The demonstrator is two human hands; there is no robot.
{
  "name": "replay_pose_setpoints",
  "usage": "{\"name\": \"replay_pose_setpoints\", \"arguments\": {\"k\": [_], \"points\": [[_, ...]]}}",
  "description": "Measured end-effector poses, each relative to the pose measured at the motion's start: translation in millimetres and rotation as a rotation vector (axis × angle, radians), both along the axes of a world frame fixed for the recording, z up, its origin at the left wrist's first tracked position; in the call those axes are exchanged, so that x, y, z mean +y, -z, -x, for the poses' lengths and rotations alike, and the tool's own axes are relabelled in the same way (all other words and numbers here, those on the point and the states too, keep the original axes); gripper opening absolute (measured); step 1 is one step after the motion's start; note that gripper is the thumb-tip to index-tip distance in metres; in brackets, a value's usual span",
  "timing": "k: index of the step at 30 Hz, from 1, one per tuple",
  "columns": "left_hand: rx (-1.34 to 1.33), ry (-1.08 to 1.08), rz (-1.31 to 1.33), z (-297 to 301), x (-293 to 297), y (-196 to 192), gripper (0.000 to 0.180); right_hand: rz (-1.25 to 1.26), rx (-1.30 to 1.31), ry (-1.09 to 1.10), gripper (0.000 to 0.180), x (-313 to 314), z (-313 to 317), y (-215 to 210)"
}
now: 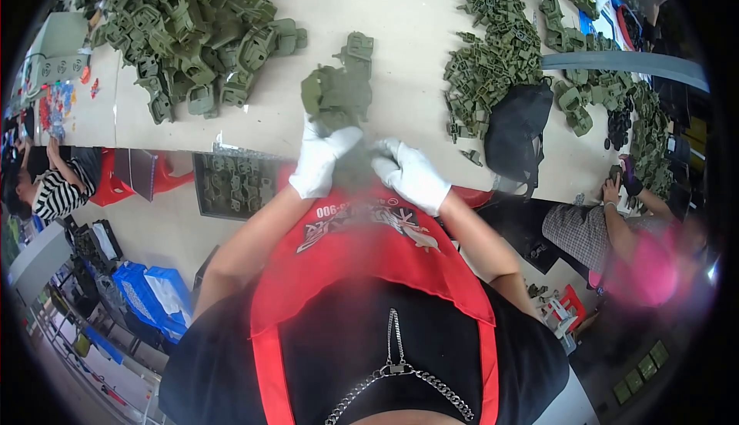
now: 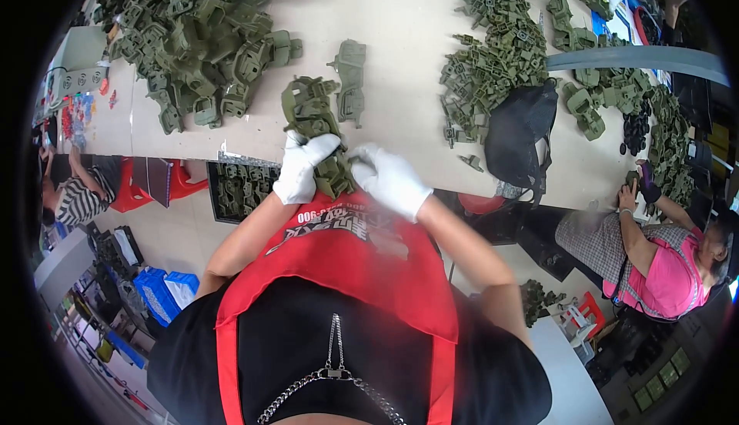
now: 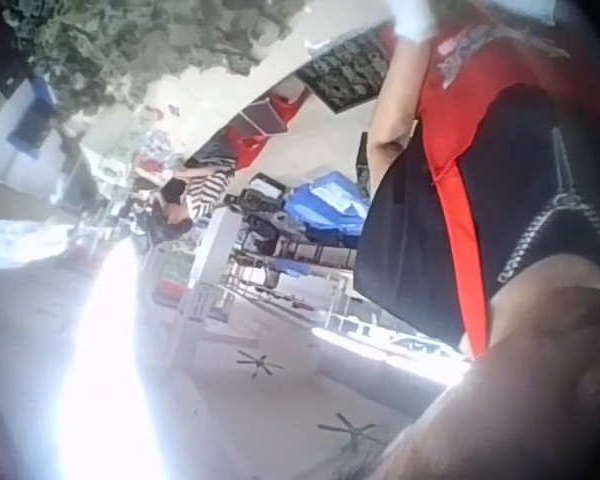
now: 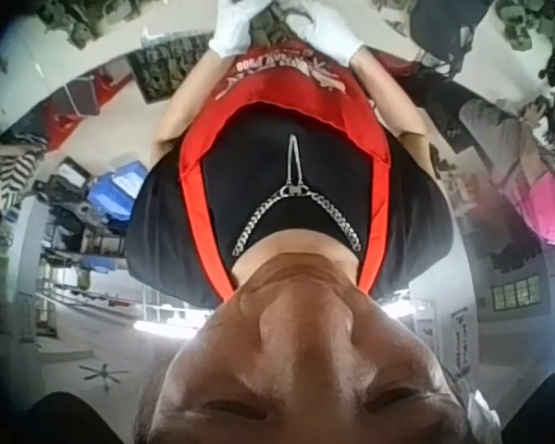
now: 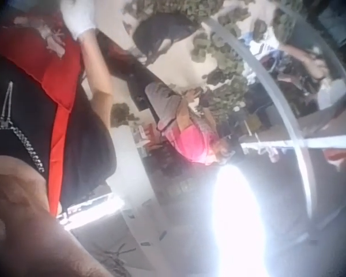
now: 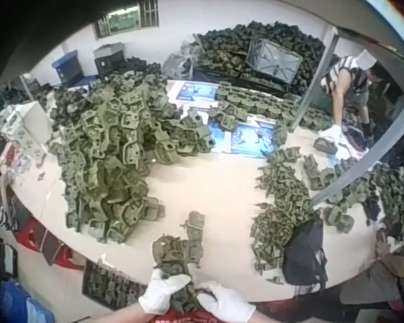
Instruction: The person organizes and stacks green plastic toy tank parts by hand at a factory workstation.
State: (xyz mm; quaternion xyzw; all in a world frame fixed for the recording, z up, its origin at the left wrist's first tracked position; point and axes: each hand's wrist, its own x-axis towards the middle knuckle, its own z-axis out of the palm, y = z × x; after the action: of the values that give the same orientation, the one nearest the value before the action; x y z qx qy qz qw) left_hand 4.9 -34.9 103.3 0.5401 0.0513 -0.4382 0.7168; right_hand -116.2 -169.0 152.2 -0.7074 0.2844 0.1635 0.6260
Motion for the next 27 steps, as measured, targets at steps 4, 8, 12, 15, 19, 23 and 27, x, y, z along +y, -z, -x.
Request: {"name": "replay_pose_setpoints", "arguments": {"k": [4, 8, 12, 15, 19, 23, 27], "points": [[0.227, 0.030, 0.012, -6, 9, 11, 0.035, 0.569, -0.150, -0.128, 0.052, 31, 19, 12], [0.259, 0.008, -0.072, -6, 4, -5, 0.035, 0.638, -0.156, 0.023, 0.053, 22, 16, 0], [0.164, 0.020, 0.053, -6, 5, -5, 0.034, 0.471, -0.221, 0.134, 0.026, 26, 22, -38], [0.205, 0.032, 0.082, -7, 8, -6, 0.034, 0.317, 0.032, 0.094, 0.025, 25, 14, -28], [0.120, 0.089, 0.098, -4, 15, -2, 0.031, 0.405, -0.112, 0.131, 0.019, 35, 7, -20], [0.063, 0.109, 0.096, -4, 22, -1, 0.028, 0.610, -0.022, 0.060, 0.016, 48, 0, -28], [0.044, 0.050, 0.090, 1, 22, -3, 0.028, 0.810, -0.095, 0.098, 0.016, 68, -2, -5]]}}
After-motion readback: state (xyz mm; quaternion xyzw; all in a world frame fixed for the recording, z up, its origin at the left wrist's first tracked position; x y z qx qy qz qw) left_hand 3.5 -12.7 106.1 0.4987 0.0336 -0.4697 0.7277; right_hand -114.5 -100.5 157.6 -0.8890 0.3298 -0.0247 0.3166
